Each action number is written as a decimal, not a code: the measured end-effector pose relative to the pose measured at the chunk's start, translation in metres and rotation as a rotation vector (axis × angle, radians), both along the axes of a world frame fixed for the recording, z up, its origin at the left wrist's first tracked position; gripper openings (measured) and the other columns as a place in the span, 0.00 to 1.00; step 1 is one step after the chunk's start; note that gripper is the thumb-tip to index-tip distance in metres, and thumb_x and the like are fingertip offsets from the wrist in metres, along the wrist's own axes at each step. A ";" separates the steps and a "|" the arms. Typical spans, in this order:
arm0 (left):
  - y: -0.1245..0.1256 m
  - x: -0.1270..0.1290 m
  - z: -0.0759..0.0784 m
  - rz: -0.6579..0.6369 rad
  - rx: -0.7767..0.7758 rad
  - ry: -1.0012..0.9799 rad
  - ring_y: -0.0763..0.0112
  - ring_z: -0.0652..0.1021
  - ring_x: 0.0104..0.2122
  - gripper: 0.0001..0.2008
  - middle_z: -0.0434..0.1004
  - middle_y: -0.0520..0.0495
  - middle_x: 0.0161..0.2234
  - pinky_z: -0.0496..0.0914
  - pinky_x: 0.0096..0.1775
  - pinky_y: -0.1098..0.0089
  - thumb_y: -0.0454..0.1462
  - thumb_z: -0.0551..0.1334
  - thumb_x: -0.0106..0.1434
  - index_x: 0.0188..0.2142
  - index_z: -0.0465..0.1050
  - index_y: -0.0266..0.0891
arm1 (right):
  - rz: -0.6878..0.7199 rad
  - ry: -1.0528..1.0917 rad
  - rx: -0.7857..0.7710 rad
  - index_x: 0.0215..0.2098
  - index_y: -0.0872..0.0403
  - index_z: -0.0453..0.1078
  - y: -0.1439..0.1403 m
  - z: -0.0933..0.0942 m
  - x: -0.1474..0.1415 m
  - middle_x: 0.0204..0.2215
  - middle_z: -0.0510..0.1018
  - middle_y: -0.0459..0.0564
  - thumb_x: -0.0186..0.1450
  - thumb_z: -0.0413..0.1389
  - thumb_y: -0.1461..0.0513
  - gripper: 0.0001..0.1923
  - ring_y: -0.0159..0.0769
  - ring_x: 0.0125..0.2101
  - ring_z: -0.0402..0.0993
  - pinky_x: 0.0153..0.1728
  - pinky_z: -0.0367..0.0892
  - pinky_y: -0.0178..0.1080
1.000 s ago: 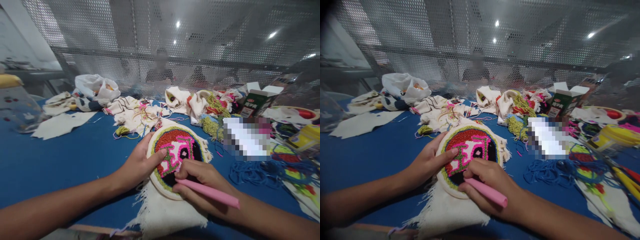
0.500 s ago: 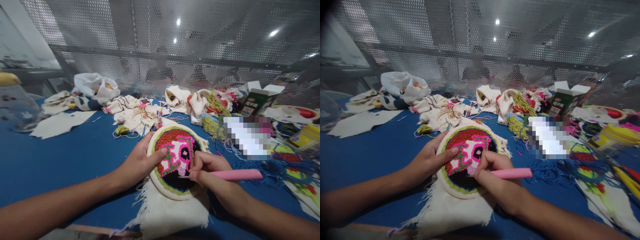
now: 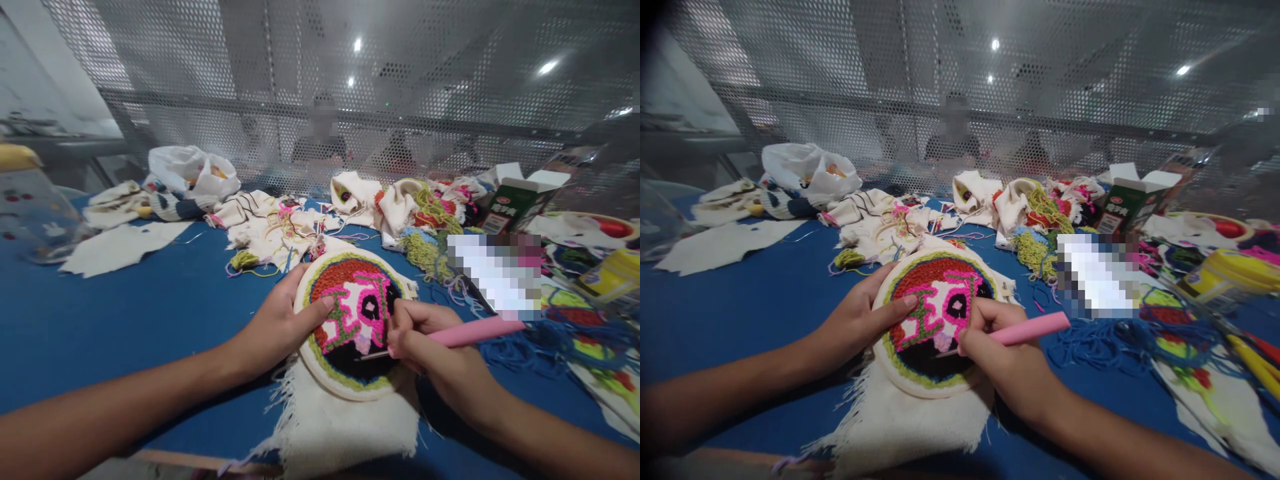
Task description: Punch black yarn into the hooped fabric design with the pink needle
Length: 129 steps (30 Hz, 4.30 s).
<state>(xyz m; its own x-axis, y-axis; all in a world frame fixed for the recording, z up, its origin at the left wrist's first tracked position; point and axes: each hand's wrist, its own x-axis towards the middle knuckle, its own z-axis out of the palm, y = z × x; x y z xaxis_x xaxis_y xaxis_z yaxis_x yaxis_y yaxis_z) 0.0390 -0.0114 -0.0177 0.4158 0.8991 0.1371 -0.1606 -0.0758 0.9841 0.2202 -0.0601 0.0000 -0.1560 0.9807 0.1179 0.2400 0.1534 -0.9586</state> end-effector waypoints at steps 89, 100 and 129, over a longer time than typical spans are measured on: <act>-0.004 -0.005 0.000 0.017 -0.013 -0.044 0.61 0.75 0.40 0.20 0.74 0.43 0.43 0.71 0.39 0.66 0.39 0.61 0.57 0.47 0.59 0.38 | 0.218 -0.302 0.181 0.19 0.53 0.52 -0.007 0.001 0.003 0.16 0.58 0.40 0.57 0.47 0.66 0.10 0.26 0.19 0.54 0.19 0.51 0.30; -0.008 -0.006 -0.001 0.058 0.120 -0.006 0.64 0.73 0.41 0.18 0.72 0.46 0.43 0.68 0.43 0.67 0.39 0.59 0.59 0.48 0.58 0.39 | 0.409 -0.679 0.412 0.26 0.52 0.54 -0.008 -0.006 0.002 0.18 0.63 0.41 0.60 0.46 0.63 0.05 0.26 0.18 0.55 0.19 0.51 0.30; -0.005 -0.008 -0.003 0.052 0.049 -0.002 0.63 0.75 0.41 0.22 0.73 0.46 0.46 0.71 0.39 0.70 0.39 0.62 0.57 0.50 0.59 0.41 | 0.149 -0.187 0.165 0.17 0.53 0.52 -0.005 0.001 0.007 0.15 0.58 0.40 0.54 0.50 0.65 0.12 0.27 0.18 0.53 0.18 0.50 0.31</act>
<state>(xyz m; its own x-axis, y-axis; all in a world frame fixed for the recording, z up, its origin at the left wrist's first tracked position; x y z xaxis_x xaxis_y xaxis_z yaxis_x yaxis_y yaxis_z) 0.0305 -0.0159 -0.0203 0.3680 0.9118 0.1822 -0.1566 -0.1323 0.9788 0.2272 -0.0651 0.0013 -0.3310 0.9153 0.2295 0.3736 0.3505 -0.8588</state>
